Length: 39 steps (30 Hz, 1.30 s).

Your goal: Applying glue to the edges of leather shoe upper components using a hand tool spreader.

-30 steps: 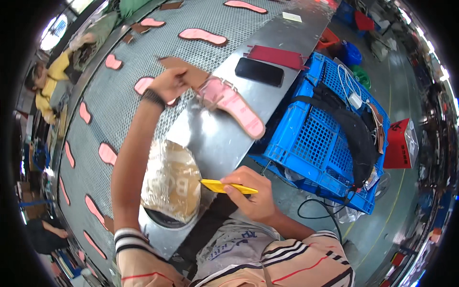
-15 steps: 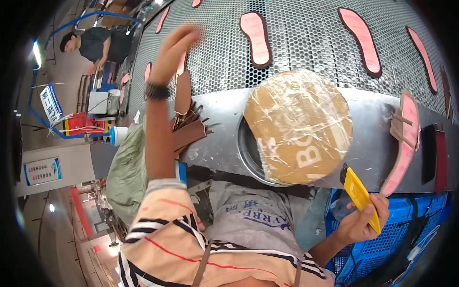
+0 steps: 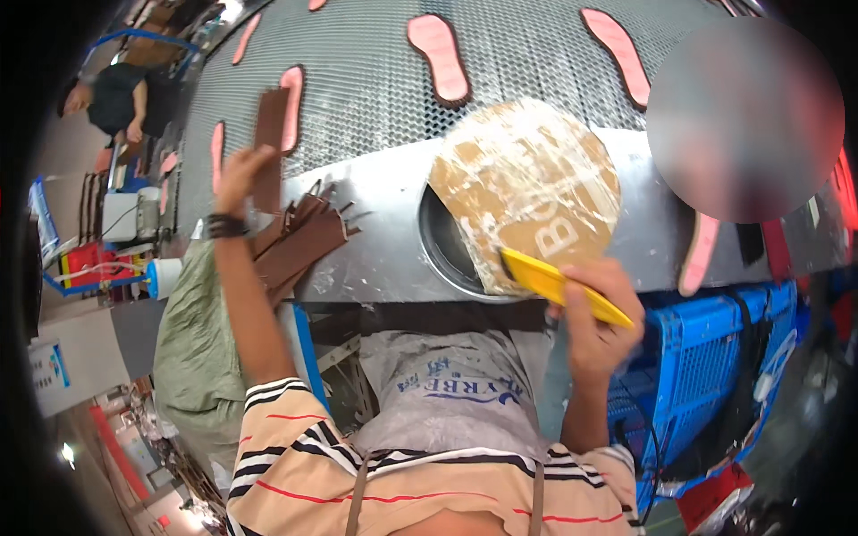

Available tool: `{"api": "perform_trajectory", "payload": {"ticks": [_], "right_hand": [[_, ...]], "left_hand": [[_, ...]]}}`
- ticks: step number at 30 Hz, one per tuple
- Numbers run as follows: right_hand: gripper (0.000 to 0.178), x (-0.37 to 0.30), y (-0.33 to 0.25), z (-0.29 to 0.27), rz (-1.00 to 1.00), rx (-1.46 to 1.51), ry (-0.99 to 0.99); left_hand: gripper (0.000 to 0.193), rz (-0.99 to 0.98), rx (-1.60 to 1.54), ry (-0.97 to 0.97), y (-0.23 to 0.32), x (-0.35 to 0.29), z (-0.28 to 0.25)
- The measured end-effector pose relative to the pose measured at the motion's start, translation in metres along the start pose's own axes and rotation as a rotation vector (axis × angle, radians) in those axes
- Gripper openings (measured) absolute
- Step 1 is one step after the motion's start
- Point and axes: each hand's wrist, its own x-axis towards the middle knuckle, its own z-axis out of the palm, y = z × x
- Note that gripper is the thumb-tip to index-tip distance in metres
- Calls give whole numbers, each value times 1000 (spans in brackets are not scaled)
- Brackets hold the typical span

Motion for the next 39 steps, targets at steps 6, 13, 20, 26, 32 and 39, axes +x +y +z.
{"api": "perform_trajectory", "payload": {"ticks": [6,13,20,26,32,39], "right_hand": [[15,9,-7,56,-223,-479,-340],[14,-4,1,77,-348,-519,-327],[14,-7,17,83,-337,-549,-342],[14,-8,13,83,-390,-570,-305],[15,-9,8,82,-394,-532,-340],[9,-12,9,76,-39,-268,-249]], "left_hand": [[48,548,-1128,102,41,-162,32],[31,-122,-1503,-713,1,-304,124],[27,-122,-1123,-783,-9,-302,91],[30,-122,-1026,17,31,-276,109],[27,-32,-1106,97,38,-265,122],[30,-91,-1162,202,42,-250,125]]}}
